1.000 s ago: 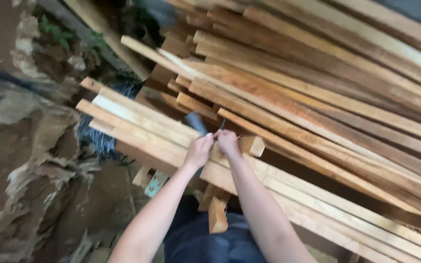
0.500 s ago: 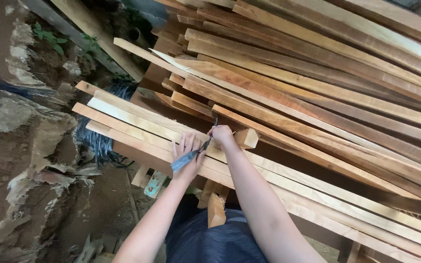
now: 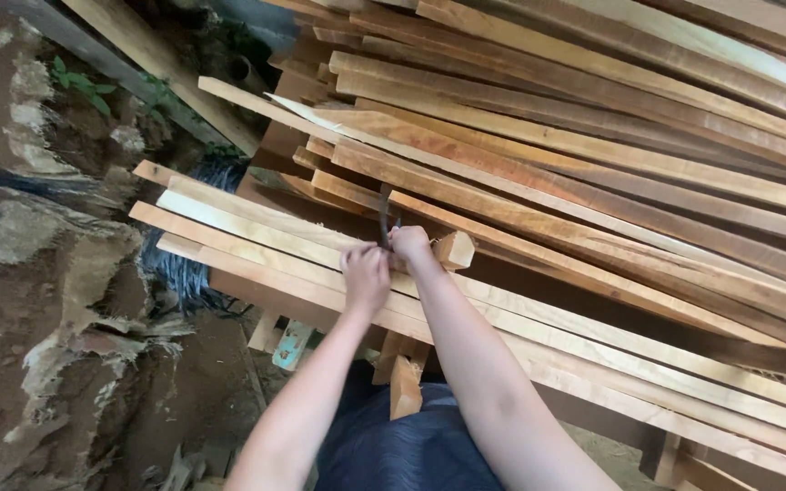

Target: Bundling and tying thin wooden strips together using plastic ties and pliers.

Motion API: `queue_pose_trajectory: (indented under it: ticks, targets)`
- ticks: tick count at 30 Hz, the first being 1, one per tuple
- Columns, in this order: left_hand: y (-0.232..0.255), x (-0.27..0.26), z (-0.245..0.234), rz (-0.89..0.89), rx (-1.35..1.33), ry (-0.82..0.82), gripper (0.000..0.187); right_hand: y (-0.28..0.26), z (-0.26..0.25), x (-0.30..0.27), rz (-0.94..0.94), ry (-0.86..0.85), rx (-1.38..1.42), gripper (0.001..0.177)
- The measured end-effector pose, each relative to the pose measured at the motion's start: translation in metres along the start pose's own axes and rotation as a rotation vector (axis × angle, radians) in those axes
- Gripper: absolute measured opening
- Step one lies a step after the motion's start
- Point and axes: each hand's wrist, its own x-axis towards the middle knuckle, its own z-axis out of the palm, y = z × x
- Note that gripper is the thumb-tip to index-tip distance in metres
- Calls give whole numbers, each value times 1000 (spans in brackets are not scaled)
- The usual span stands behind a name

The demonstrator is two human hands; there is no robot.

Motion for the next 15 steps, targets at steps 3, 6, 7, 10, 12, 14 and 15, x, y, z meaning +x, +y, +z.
queue_pose_trajectory:
  ticks: [3, 6, 7, 10, 12, 14, 15]
  targets:
    - [1, -11, 6, -8, 79, -8, 27, 41, 38, 91, -101, -61, -254, 58]
    - [14, -18, -11, 36, 22, 10, 26, 89, 87, 163, 71, 120, 550, 8]
    - [17, -21, -14, 55, 46, 17, 29, 91, 89, 161, 70, 137, 487, 12]
    - [24, -10, -31, 98, 74, 16, 29, 57, 70, 121, 25, 195, 166, 24]
    - [28, -10, -39, 110, 76, -6, 27, 53, 64, 95, -5, 221, -96, 29]
    - [27, -7, -44, 156, 41, -33, 25, 66, 61, 88, -363, 212, -672, 46]
    - [24, -10, -41, 156, 42, -34, 25, 55, 51, 84, -363, 211, -670, 46]
